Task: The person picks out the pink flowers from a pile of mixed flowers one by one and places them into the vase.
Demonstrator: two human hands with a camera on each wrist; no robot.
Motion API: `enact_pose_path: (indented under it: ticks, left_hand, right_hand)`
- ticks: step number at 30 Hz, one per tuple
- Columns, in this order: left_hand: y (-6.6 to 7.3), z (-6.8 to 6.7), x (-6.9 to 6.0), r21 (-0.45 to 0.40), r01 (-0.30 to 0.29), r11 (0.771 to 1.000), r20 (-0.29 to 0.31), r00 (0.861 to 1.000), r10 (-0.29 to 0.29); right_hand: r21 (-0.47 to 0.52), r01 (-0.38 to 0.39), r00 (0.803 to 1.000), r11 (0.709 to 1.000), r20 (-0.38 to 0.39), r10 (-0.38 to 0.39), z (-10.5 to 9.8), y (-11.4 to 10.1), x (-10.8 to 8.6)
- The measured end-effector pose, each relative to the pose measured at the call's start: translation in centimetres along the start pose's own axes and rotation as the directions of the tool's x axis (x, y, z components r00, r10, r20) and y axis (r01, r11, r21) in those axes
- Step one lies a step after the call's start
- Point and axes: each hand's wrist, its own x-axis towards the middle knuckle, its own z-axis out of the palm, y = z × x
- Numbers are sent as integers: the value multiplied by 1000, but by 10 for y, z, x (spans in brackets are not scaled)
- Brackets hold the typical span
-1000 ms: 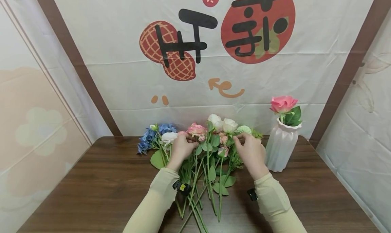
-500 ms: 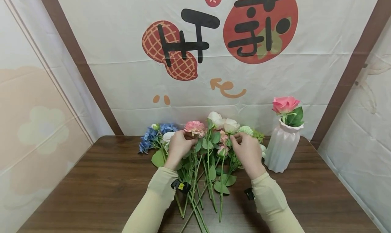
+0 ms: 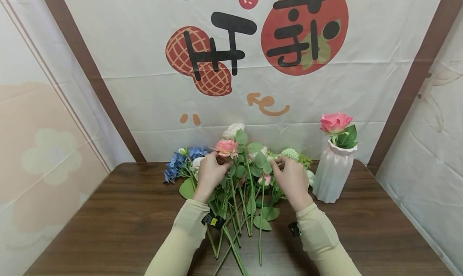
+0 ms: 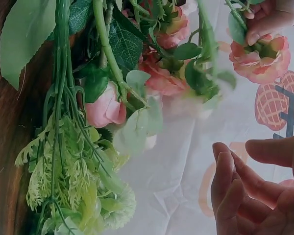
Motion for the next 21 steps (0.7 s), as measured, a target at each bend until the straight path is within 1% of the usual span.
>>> enact_pose_path:
  ticks: [4,11,16,21]
  left_hand:
    - [1,-1,-1,-9,4,1000,-9,1000,-4]
    - [5,-6,-2,-21,-42,999,-69,997,40]
    - [8,-13,-3,-41,-37,998,-75,997,34]
    - [13,-22,-5,-56,-32,998,-95,995,27]
  right_hand:
    - [0,-2,1000,1000,-2,2,0,0,0]
    - [-11,-15,1000,1000,-4,15,3,0,2]
    - [12,-6,1000,1000,0,6,7,-1,4]
    - [41,2,1000,999,22,-3,10,-7,5]
